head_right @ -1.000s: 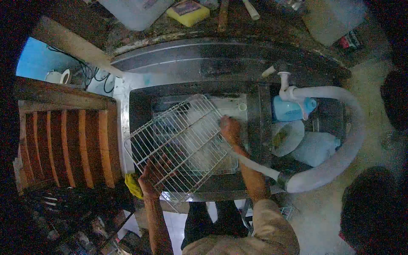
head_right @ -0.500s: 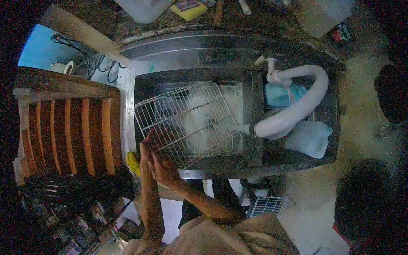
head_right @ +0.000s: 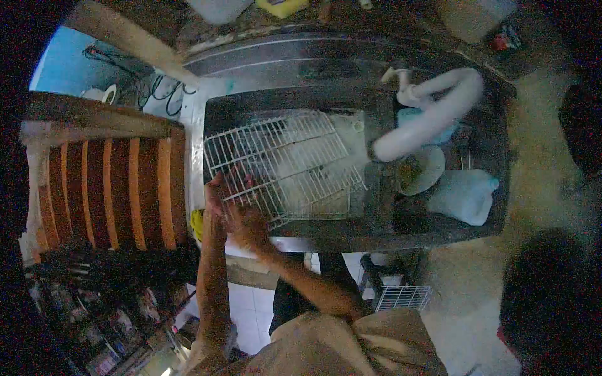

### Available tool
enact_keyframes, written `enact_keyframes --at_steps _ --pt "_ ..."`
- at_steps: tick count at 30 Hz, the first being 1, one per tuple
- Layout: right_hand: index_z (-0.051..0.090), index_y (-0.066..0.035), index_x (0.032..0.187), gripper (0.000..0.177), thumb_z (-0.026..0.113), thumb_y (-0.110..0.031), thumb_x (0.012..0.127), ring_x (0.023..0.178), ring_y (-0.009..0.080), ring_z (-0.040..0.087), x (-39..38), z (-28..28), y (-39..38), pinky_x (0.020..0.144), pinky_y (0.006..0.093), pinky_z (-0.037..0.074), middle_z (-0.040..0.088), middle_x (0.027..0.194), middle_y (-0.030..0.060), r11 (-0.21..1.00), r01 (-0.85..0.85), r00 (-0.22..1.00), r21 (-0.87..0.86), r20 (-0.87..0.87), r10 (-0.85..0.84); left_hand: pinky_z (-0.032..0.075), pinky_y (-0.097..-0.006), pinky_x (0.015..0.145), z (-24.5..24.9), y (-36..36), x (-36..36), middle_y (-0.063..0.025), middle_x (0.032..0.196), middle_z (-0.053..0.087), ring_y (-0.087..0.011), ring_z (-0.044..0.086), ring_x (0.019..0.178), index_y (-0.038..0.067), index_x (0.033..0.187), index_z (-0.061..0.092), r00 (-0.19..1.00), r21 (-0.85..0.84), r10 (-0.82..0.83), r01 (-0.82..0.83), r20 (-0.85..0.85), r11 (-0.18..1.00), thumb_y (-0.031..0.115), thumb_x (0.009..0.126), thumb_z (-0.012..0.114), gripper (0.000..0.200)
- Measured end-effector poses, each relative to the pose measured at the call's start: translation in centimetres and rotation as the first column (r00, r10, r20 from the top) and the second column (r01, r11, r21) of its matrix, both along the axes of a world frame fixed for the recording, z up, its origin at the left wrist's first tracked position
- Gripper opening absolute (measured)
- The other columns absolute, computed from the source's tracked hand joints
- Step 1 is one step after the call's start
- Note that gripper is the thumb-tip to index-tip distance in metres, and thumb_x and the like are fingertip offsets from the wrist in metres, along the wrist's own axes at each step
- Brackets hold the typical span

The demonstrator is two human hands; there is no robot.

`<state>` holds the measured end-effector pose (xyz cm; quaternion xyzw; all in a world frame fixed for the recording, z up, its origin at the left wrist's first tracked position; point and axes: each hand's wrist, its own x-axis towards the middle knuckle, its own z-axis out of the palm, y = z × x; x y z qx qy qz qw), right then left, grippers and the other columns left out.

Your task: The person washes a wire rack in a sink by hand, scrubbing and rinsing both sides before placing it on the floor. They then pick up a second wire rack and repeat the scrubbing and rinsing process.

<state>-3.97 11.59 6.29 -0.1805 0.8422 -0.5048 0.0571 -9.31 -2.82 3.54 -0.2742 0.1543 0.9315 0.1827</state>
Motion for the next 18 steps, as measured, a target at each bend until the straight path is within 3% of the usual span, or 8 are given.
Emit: enact_keyframes --at_steps 3,6,7,10,14,15,17,18 --pt "0.058 -0.008 0.106 0.035 0.065 -0.014 0.072 0.067 0.0333 0.056 2.2 2.5 -1.7 0.060 0.0480 0.046 0.057 0.074 0.0116 0.994 -0.071 0.915 -0.086 -0.402 0.031 0.038 -0.0664 0.090 0.4 -0.1 -0.5 -0.0255 0.116 0.050 -0.0401 0.052 0.104 0.009 0.131 0.039 0.998 0.028 -0.053 0.054 -0.018 0.998 0.039 0.089 0.047 0.052" --pt "0.059 -0.010 0.109 0.038 0.062 -0.013 0.071 0.071 0.0345 0.057 1.3 -2.6 4.8 0.060 0.0473 0.048 0.057 0.074 0.0115 0.982 -0.141 0.967 0.127 -0.196 0.164 0.037 -0.0662 0.091 0.3 -0.5 -0.6 -0.0262 0.116 0.050 -0.0414 0.051 0.104 0.009 0.130 0.041 0.996 0.060 -0.075 0.079 -0.056 0.995 0.038 0.088 0.048 0.050" --pt "0.060 -0.012 0.103 0.033 0.061 -0.011 0.070 0.070 0.0346 0.057 0.1 -3.2 8.8 0.059 0.0476 0.048 0.057 0.073 0.0123 0.996 -0.093 0.965 0.004 -0.244 0.091 0.036 -0.0676 0.090 0.2 -0.4 -0.5 -0.0256 0.116 0.050 -0.0421 0.050 0.104 0.011 0.117 0.046 0.996 0.039 -0.068 0.070 -0.062 0.997 0.037 0.087 0.049 0.040" --pt "0.064 -0.009 0.091 0.019 0.063 -0.018 0.074 0.076 0.0346 0.060 -4.4 -9.9 16.3 0.064 0.0444 0.049 0.062 0.079 0.0142 0.912 0.132 0.990 0.387 -0.099 -0.102 0.035 -0.0717 0.088 0.0 -0.7 -0.6 -0.0239 0.115 0.050 -0.0445 0.050 0.103 0.015 0.079 0.061 0.998 -0.030 -0.038 0.036 -0.053 0.999 0.037 0.082 0.054 0.023" --pt "0.064 -0.007 0.088 0.015 0.062 -0.016 0.075 0.086 0.0371 0.062 -5.9 -14.3 17.7 0.069 0.0457 0.050 0.064 0.088 0.0173 0.779 0.464 0.828 0.423 0.105 -0.550 0.035 -0.0701 0.090 -2.3 -2.0 -0.3 -0.0236 0.115 0.053 -0.0454 0.051 0.104 0.013 0.101 0.060 1.000 -0.072 -0.020 0.019 -0.018 0.997 0.035 0.079 0.059 0.031" --pt "0.062 -0.006 0.085 0.014 0.060 -0.016 0.075 0.085 0.0380 0.060 -5.3 -7.6 14.8 0.070 0.0478 0.048 0.062 0.086 0.0176 0.807 0.439 0.817 0.395 0.199 -0.541 0.035 -0.0699 0.090 -2.3 -2.0 -0.3 -0.0237 0.115 0.053 -0.0454 0.051 0.104 0.012 0.103 0.060 0.999 -0.071 -0.032 0.030 -0.027 0.997 0.035 0.079 0.059 0.033" --pt "0.060 -0.005 0.089 0.020 0.062 -0.012 0.070 0.077 0.0368 0.057 -1.8 -5.7 9.5 0.063 0.0489 0.043 0.058 0.080 0.0162 0.958 0.156 0.985 0.241 -0.111 -0.132 0.035 -0.0695 0.090 -1.4 -1.8 -0.5 -0.0237 0.115 0.053 -0.0453 0.051 0.105 0.011 0.107 0.058 0.997 -0.074 -0.076 0.074 -0.023 0.994 0.036 0.080 0.060 0.037" --pt "0.060 -0.006 0.091 0.024 0.063 -0.011 0.068 0.080 0.0358 0.057 -0.5 -2.9 6.7 0.065 0.0484 0.044 0.058 0.080 0.0160 0.987 0.041 0.978 0.153 0.196 -0.072 0.035 -0.0693 0.090 -0.5 -1.6 -0.8 -0.0237 0.115 0.053 -0.0453 0.051 0.105 0.011 0.109 0.057 0.995 -0.079 -0.101 0.100 -0.012 0.992 0.036 0.080 0.060 0.038"
